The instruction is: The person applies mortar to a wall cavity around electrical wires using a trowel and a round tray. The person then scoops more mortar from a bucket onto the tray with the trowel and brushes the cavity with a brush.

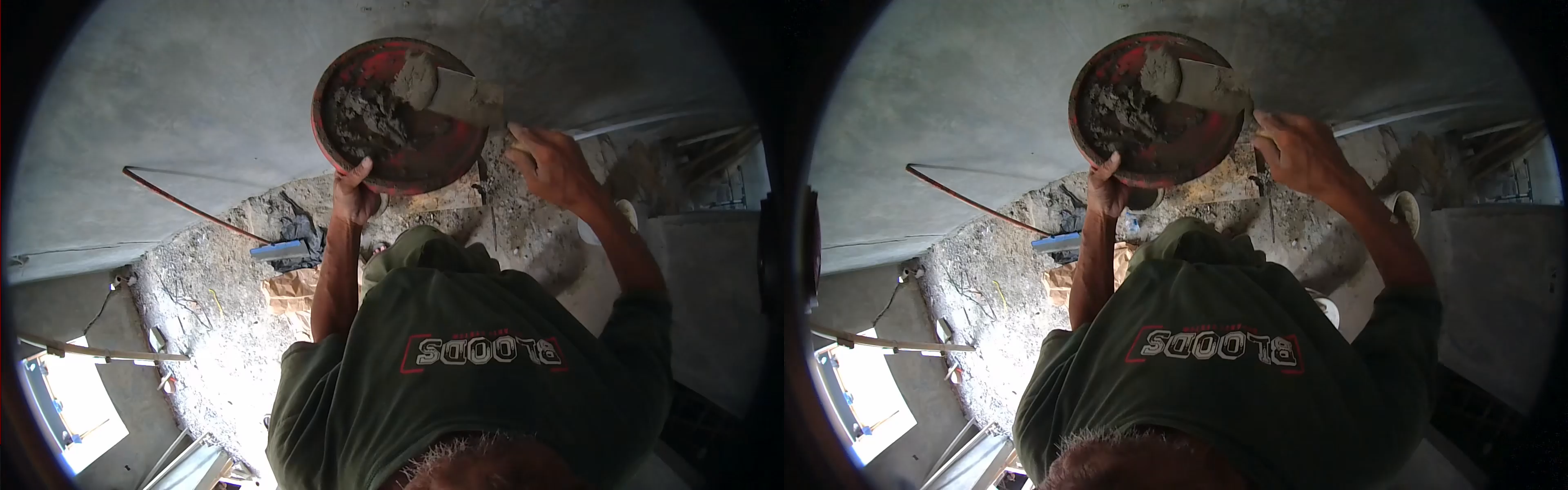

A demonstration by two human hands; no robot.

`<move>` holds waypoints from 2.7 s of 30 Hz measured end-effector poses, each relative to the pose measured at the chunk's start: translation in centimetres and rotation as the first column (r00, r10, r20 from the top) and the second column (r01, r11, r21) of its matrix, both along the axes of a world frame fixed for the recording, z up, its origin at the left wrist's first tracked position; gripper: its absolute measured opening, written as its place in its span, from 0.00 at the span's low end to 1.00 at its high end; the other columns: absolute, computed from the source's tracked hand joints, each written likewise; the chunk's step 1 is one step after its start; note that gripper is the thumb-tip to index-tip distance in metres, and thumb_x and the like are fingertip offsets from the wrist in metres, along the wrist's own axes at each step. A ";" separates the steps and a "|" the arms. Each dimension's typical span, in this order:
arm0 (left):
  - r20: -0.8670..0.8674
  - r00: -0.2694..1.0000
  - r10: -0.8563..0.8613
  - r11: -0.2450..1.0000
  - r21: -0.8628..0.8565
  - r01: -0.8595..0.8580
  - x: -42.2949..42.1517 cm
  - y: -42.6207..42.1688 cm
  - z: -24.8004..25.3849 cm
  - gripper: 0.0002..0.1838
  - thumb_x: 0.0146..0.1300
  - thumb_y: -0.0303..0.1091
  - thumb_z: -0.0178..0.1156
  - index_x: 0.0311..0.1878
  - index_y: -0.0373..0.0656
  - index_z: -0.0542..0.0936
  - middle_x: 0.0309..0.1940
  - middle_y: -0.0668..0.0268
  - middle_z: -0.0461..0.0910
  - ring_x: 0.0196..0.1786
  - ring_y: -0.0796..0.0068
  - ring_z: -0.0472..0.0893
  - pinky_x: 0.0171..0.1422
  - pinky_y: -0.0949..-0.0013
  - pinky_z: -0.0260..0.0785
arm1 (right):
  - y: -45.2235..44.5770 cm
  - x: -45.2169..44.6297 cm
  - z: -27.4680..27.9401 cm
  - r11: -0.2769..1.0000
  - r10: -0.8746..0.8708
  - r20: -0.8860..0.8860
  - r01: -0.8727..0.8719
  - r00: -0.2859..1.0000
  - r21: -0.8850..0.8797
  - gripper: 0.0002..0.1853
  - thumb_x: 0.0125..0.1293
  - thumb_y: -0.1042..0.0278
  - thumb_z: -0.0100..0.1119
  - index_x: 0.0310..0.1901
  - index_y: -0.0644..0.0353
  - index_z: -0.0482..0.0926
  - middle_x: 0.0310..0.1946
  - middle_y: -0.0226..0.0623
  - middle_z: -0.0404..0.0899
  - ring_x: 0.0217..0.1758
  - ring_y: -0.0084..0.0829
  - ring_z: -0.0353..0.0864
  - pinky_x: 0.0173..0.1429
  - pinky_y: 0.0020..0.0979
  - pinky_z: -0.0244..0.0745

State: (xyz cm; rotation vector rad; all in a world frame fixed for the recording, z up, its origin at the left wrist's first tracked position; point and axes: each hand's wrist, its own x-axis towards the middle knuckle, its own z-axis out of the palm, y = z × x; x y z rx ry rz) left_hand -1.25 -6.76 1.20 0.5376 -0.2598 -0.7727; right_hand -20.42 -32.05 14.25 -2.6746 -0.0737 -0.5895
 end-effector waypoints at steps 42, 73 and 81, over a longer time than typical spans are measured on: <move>0.104 0.991 0.082 0.993 0.077 -0.090 10.3 13.5 0.9 0.33 0.62 0.29 0.63 0.70 0.38 0.65 0.65 0.56 0.73 0.67 0.55 0.72 0.74 0.46 0.62 | 8.1 11.0 7.9 0.577 -0.641 0.592 -0.202 0.488 0.791 0.12 0.67 0.71 0.61 0.48 0.64 0.71 0.32 0.38 0.77 0.26 0.22 0.77 0.26 0.26 0.74; 0.096 0.992 0.084 0.994 0.062 -0.090 9.7 21.1 0.7 0.35 0.62 0.25 0.63 0.71 0.31 0.60 0.66 0.51 0.70 0.66 0.54 0.73 0.72 0.51 0.65 | 18.5 6.2 0.9 0.614 -0.151 -0.395 0.399 0.906 0.681 0.24 0.68 0.54 0.62 0.53 0.69 0.73 0.32 0.35 0.79 0.32 0.27 0.80 0.36 0.33 0.78; 0.076 0.991 -0.114 0.989 0.108 0.105 8.9 19.6 4.5 0.33 0.59 0.24 0.66 0.68 0.39 0.68 0.64 0.56 0.73 0.66 0.55 0.73 0.71 0.50 0.68 | 19.0 6.0 3.4 0.378 0.145 -0.656 0.571 0.740 0.728 0.18 0.70 0.53 0.57 0.41 0.63 0.78 0.24 0.33 0.76 0.19 0.23 0.75 0.19 0.27 0.69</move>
